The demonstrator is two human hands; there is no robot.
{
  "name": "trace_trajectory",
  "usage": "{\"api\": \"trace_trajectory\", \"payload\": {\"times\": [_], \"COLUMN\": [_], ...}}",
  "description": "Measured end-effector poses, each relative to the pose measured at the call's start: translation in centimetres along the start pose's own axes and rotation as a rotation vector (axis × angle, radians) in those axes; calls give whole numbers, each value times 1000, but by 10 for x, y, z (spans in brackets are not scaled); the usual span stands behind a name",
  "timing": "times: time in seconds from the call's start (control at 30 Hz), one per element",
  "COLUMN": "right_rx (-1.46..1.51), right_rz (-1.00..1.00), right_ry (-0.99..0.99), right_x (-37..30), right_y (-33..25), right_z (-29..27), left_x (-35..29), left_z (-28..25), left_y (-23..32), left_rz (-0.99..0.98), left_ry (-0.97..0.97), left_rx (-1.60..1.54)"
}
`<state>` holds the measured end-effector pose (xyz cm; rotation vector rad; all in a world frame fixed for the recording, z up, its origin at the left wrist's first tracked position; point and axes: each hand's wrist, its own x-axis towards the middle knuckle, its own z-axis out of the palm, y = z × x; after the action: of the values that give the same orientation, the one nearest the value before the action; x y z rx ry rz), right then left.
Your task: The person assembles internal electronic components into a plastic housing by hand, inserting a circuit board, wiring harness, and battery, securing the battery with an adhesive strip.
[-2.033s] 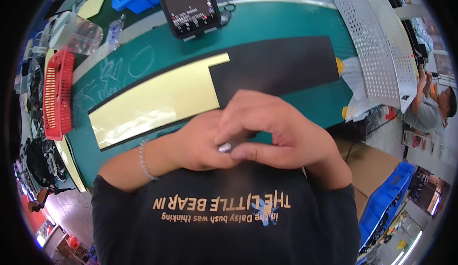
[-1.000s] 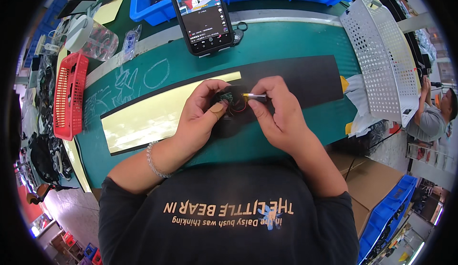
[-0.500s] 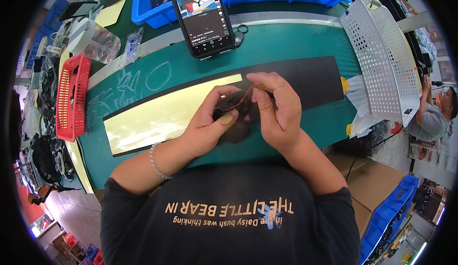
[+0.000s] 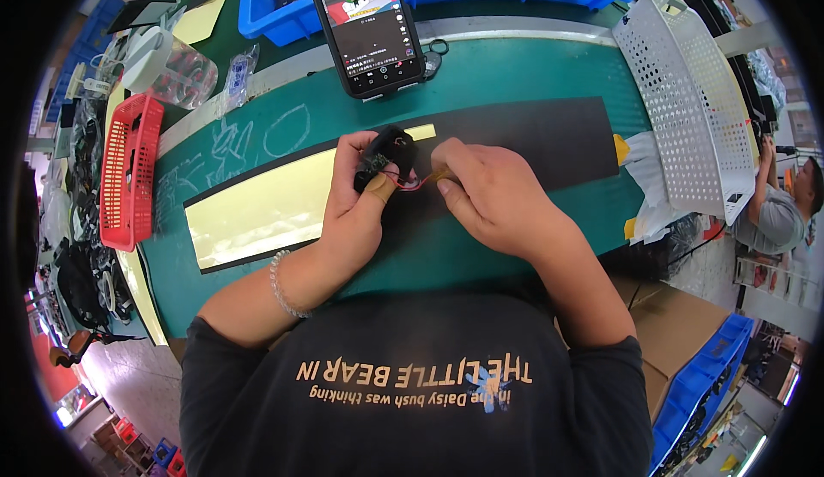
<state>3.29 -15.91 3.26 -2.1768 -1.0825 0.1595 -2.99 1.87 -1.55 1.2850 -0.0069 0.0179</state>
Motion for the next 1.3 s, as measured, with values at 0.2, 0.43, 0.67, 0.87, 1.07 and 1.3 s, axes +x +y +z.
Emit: {"api": "trace_trajectory", "payload": {"times": [0.2,0.43,0.67,0.87,1.07,1.3], "right_rx": [-24,-95,-33,-20,-44,-51], "right_rz": [-47,-55,-135,-174,-251,-327], "right_ry": [212,321,455,398,372,472], "right_x": [0,12,21,22,25,38], "right_y": [1,0,0,0,2,-8], "right_z": [2,0,9,3,9,24], "left_x": [4,2,2,1,2,2], "left_z": [1,6,5,5,4,9], "left_y": [4,9,6,7,4,8], "left_rz": [-38,-93,-179,-172,-121,74], "left_ry": [7,-60,-142,-132,-134,-66], "left_rx": [-53,-77,-93,-32,36,164]}}
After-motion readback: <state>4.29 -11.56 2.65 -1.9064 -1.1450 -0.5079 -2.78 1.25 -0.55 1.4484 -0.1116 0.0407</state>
